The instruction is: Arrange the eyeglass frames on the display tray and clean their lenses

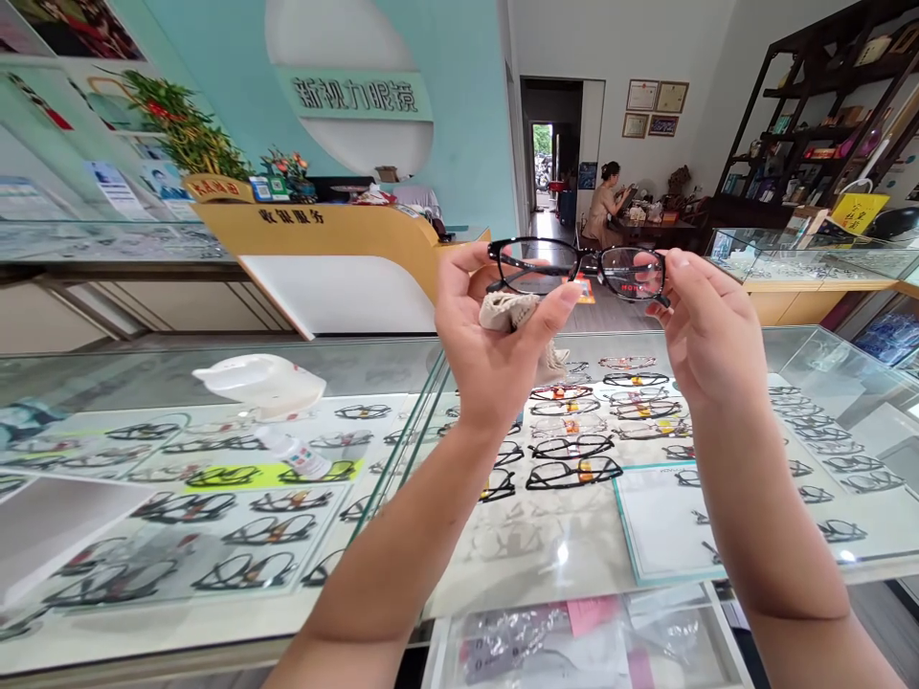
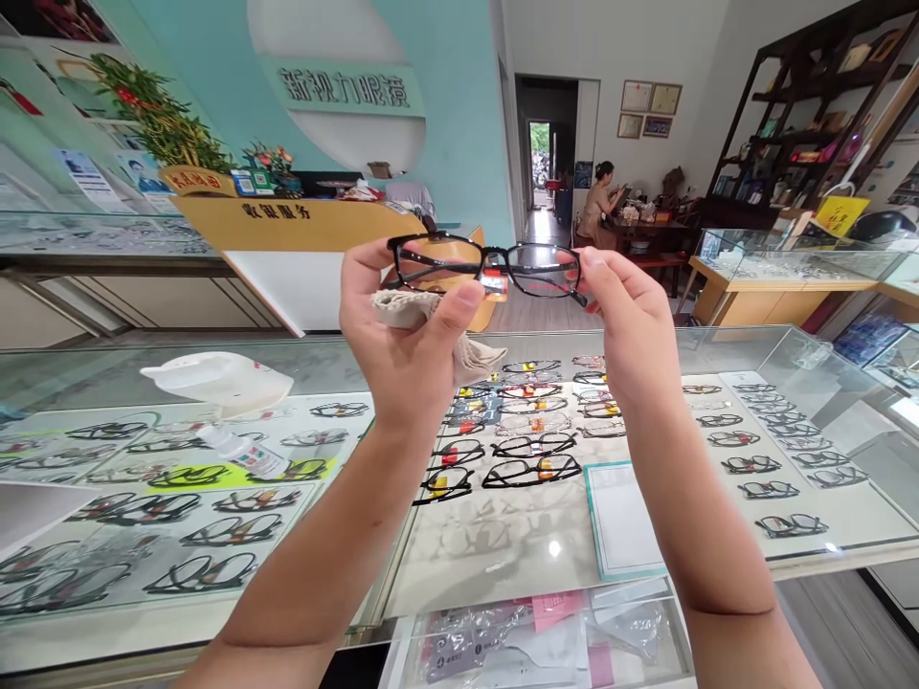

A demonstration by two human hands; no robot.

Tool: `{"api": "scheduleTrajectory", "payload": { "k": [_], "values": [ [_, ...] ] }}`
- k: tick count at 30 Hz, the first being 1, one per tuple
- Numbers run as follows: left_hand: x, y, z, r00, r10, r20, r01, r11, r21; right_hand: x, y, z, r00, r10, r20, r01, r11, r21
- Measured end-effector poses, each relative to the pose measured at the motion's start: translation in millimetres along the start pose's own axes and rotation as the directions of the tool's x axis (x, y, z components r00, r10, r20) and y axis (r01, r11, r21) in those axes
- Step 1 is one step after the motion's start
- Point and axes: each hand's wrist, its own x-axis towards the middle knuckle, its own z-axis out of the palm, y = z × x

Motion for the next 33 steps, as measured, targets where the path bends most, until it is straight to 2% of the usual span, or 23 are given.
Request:
{"api": "scheduleTrajectory", "payload": {
  "k": [5, 8, 11, 15, 19, 21, 23, 24, 26, 28, 30, 31, 32, 33],
  "values": [
    [-8, 6, 3.9, 0.999, 0.024, -0.037, -0.021, 0.997, 0.073, 3, 5, 0, 0.999, 0.030, 0.038, -0.029, 1.000, -0.003],
    [-8, 7, 2.7, 0.999, -0.005, -0.035, 0.007, 0.998, 0.062, 4, 5, 0, 0.998, 0.045, 0.031, -0.045, 0.999, 0.003],
    [-4, 5, -1.2, 0.996, -0.089, 0.004, 0.089, 0.996, -0.017, 2, 3, 0, 1.000, 0.007, 0.028, -0.007, 1.000, -0.003],
    [6, -2, -6.6, 0.970, -0.229, 0.082, 0.238, 0.964, -0.120, -2, 0, 1, 0.997, -0.073, 0.015, 0.074, 0.997, -0.039],
    [11, -4, -8.3, 0.949, -0.295, 0.111, 0.310, 0.937, -0.161, -4, 0, 2, 0.994, -0.109, 0.019, 0.110, 0.990, -0.085],
    [13, -1, -8.6, 0.926, -0.346, 0.153, 0.371, 0.910, -0.186, -3, -2, 2, 0.990, -0.137, 0.037, 0.141, 0.984, -0.109],
    [15, 4, -9.3, 0.868, -0.430, 0.248, 0.483, 0.846, -0.225, -3, -6, 0, 0.978, -0.186, 0.091, 0.198, 0.969, -0.150],
    [16, 7, -9.8, 0.822, -0.476, 0.312, 0.553, 0.799, -0.237, -3, -9, 0, 0.966, -0.217, 0.139, 0.240, 0.955, -0.174],
    [18, 11, -11.2, 0.711, -0.545, 0.445, 0.677, 0.702, -0.221, -4, -15, 0, 0.921, -0.287, 0.263, 0.346, 0.913, -0.217],
    [20, 12, -12.8, 0.611, -0.574, 0.545, 0.752, 0.635, -0.175, -6, -19, 1, 0.861, -0.356, 0.363, 0.456, 0.856, -0.242],
    [20, 10, -14.2, 0.550, -0.581, 0.600, 0.784, 0.607, -0.131, -7, -21, 2, 0.821, -0.401, 0.406, 0.526, 0.808, -0.266],
    [19, 7, -14.8, 0.550, -0.579, 0.601, 0.778, 0.618, -0.117, -8, -22, 3, 0.813, -0.416, 0.409, 0.545, 0.790, -0.280],
    [18, 5, -15.5, 0.596, -0.568, 0.568, 0.743, 0.658, -0.122, -9, -22, 4, 0.809, -0.424, 0.408, 0.556, 0.776, -0.296],
    [18, 2, -16.1, 0.680, -0.536, 0.501, 0.674, 0.725, -0.139, -10, -23, 5, 0.807, -0.430, 0.405, 0.564, 0.765, -0.310]
  ]
}}
